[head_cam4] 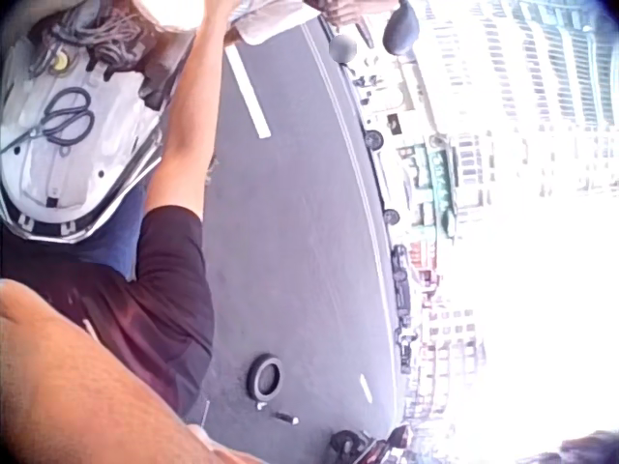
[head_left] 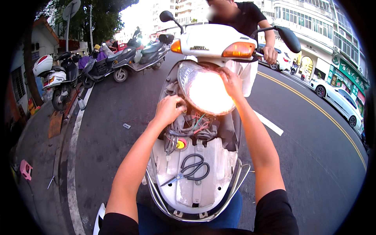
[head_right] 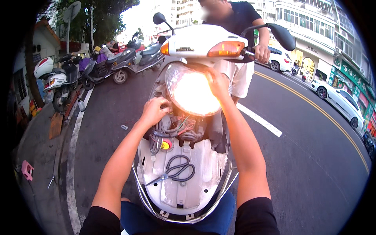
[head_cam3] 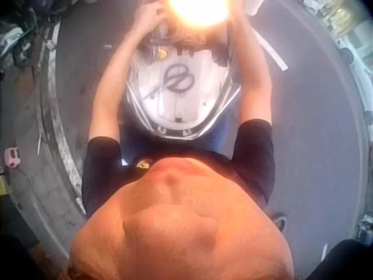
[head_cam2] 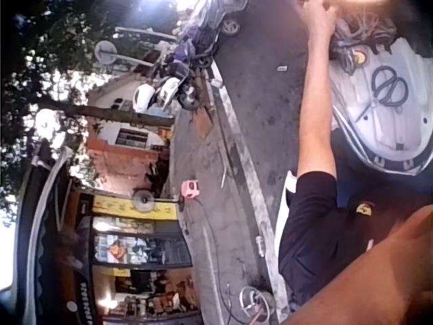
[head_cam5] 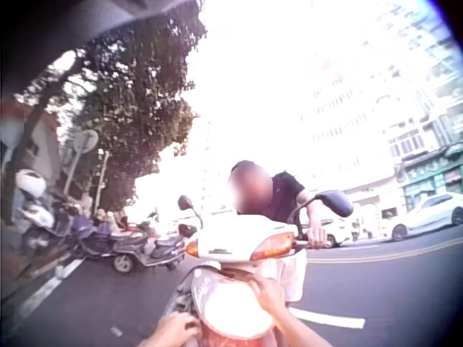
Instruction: The person repairs the electrical wiring of a white scooter's headlight assembly. They use scissors to strip wires, twist connections, and apply electrical tape. The person tests the headlight, which illuminates, and then uses a spray can on the wiring before continuing to secure connections.
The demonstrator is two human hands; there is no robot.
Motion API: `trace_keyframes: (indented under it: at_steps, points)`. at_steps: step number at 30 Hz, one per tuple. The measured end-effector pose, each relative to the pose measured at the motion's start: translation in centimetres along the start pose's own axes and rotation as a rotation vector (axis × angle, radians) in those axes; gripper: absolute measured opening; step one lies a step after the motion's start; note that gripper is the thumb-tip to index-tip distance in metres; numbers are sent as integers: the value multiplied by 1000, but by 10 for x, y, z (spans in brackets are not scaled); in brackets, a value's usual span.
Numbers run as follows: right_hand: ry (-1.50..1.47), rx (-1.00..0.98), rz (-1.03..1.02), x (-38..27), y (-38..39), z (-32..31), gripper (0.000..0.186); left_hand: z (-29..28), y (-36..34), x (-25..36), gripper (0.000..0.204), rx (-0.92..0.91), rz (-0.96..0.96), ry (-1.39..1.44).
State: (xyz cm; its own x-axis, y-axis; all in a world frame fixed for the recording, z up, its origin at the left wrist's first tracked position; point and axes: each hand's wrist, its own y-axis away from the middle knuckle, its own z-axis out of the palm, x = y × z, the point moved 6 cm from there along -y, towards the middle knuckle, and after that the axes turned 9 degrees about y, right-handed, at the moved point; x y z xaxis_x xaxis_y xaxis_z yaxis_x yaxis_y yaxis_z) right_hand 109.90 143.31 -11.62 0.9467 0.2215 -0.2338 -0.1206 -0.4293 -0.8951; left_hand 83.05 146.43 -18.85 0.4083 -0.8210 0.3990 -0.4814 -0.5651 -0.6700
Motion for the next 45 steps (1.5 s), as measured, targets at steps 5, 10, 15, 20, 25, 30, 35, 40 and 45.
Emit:
trace_keyframes:
  at_steps: [5,10,15,20,25,30,35,40,45]
  points:
    - [-44,-21,11,-4,-2,8,27,-6,1,-2,23,2,-5,4]
    - [-16,6,-19,-3,-3,4,27,1,-1,-5,22,9,-16,28]
    - [-45,17,-23,-4,-1,1,27,0,-1,-3,22,13,10,22]
    - [-36,0,-14,7,-4,9,31,1,0,-4,23,18,-4,27]
    - [-64,-32,10,-1,-3,7,31,-3,1,-4,28,8,-24,6]
    - [-50,-5,-10,4,-4,8,24,-2,1,-2,28,3,-16,33]
    - [-53,-18,0,2,0,6,25,5,1,-7,25,24,48,25]
    - [-41,-34,5,-6,-1,2,30,1,1,-7,26,8,8,47]
    - [-34,-8,-14,1,-3,5,30,1,-2,-7,27,-3,0,36]
